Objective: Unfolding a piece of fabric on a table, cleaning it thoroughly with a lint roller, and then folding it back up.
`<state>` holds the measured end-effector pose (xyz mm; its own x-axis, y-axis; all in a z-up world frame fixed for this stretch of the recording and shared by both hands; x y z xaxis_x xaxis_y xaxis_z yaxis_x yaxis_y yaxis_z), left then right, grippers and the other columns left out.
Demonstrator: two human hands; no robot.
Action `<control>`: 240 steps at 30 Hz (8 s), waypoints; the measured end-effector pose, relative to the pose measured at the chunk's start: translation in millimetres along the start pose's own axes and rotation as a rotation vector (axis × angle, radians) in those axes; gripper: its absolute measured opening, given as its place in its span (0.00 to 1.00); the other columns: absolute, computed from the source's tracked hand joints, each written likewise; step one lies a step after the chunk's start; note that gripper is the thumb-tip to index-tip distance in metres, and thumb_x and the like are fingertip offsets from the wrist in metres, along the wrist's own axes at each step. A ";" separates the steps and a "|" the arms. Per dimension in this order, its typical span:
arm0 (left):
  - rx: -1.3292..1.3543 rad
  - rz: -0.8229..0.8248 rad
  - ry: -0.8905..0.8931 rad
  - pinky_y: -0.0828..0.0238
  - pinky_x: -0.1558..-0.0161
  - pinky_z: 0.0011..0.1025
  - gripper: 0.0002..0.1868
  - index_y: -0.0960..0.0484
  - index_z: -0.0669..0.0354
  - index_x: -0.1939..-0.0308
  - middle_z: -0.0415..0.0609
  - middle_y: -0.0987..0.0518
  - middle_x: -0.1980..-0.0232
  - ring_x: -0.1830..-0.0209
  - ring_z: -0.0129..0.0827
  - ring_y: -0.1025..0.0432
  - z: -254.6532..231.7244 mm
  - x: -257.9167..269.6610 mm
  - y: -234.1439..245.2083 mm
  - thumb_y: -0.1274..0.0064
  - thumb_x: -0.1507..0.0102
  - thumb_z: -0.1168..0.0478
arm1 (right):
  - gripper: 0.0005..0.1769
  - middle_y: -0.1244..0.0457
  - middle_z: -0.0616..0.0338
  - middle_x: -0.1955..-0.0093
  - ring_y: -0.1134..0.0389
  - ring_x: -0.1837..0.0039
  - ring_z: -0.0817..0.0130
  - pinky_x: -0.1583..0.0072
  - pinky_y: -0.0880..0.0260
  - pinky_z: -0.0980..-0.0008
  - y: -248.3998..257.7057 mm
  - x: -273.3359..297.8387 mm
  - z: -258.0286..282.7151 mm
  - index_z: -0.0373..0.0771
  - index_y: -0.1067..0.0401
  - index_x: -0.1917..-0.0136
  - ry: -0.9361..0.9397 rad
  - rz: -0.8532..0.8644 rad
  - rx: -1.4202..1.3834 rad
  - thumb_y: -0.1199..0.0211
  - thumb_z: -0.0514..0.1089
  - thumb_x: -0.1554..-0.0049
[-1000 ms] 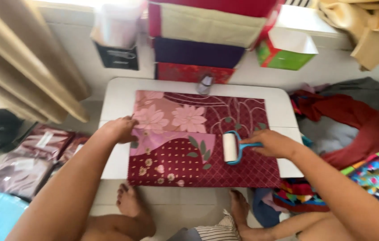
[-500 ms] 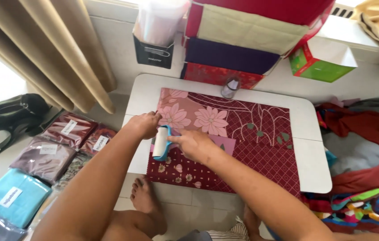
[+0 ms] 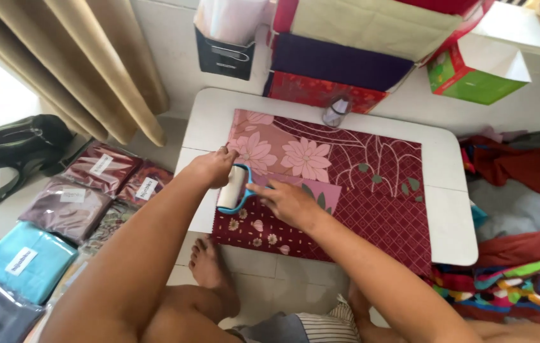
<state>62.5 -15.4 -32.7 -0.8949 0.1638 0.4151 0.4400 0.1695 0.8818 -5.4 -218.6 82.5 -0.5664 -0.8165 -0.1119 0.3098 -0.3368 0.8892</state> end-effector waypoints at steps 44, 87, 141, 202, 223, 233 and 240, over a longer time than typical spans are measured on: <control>-0.235 -0.092 -0.150 0.24 0.45 0.57 0.37 0.26 0.57 0.37 0.54 0.27 0.37 0.36 0.49 0.29 -21.7 -0.8 -6.0 0.29 0.47 0.55 | 0.17 0.35 0.67 0.55 0.26 0.54 0.59 0.54 0.23 0.59 26.6 94.7 -30.8 0.72 0.30 0.39 -0.122 0.353 0.415 0.44 0.52 0.40; -0.322 -0.018 -0.045 0.23 0.39 0.48 0.38 0.35 0.42 0.28 0.53 0.34 0.27 0.29 0.47 0.32 -44.8 -14.6 15.9 0.40 0.40 0.43 | 0.25 0.29 0.71 0.43 0.26 0.41 0.64 0.41 0.24 0.59 179.3 297.5 -252.8 0.80 0.34 0.29 -0.921 0.136 0.358 0.44 0.64 0.40; -0.134 0.070 -0.014 0.22 0.39 0.53 0.46 0.41 0.46 0.24 0.52 0.44 0.21 0.20 0.52 0.49 -48.6 -1.6 13.3 0.36 0.41 0.44 | 0.24 0.26 0.63 0.48 0.24 0.42 0.56 0.40 0.26 0.55 213.1 192.0 -356.1 0.82 0.25 0.39 -0.873 0.202 0.618 0.34 0.52 0.45; -0.148 0.135 0.004 0.23 0.39 0.50 0.36 0.32 0.47 0.29 0.51 0.35 0.25 0.26 0.44 0.35 -31.0 11.8 8.5 0.42 0.38 0.43 | 0.25 0.27 0.54 0.50 0.26 0.47 0.49 0.45 0.25 0.53 230.5 247.6 -313.9 0.64 0.22 0.37 -0.576 0.170 0.311 0.32 0.48 0.48; -0.102 -0.226 0.046 0.28 0.41 0.54 0.37 0.41 0.53 0.26 0.55 0.34 0.32 0.36 0.51 0.29 -28.0 34.9 71.8 0.50 0.40 0.61 | 0.18 0.34 0.59 0.52 0.27 0.47 0.54 0.49 0.24 0.57 35.0 -86.3 -100.9 0.61 0.25 0.37 -0.035 0.079 0.331 0.41 0.56 0.41; 0.000 -0.036 0.034 0.31 0.35 0.57 0.47 0.55 0.51 0.20 0.54 0.44 0.22 0.25 0.50 0.39 -29.2 28.0 40.9 0.57 0.43 0.68 | 0.21 0.31 0.51 0.47 0.28 0.41 0.48 0.43 0.27 0.56 28.0 -53.7 -118.5 0.56 0.24 0.35 -0.106 0.070 0.030 0.38 0.55 0.41; -0.187 0.170 0.029 0.28 0.37 0.56 0.40 0.38 0.50 0.25 0.49 0.41 0.22 0.23 0.45 0.41 -6.8 -6.1 -22.0 0.47 0.40 0.47 | 0.21 0.30 0.48 0.50 0.28 0.45 0.44 0.45 0.27 0.52 103.9 64.6 -166.2 0.57 0.22 0.37 -0.225 0.143 0.002 0.34 0.52 0.44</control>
<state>57.8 -26.7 -53.1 -0.8123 0.1460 0.5647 0.5654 -0.0409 0.8238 117.0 -384.3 93.9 -0.6726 -0.7307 0.1167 0.3980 -0.2244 0.8895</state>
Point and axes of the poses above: each hand's wrist, its own x-axis away from the middle knuckle, its own y-axis out of the back of the hand, z = x × y, the point moved 7 cm from there along -x, towards the middle knuckle
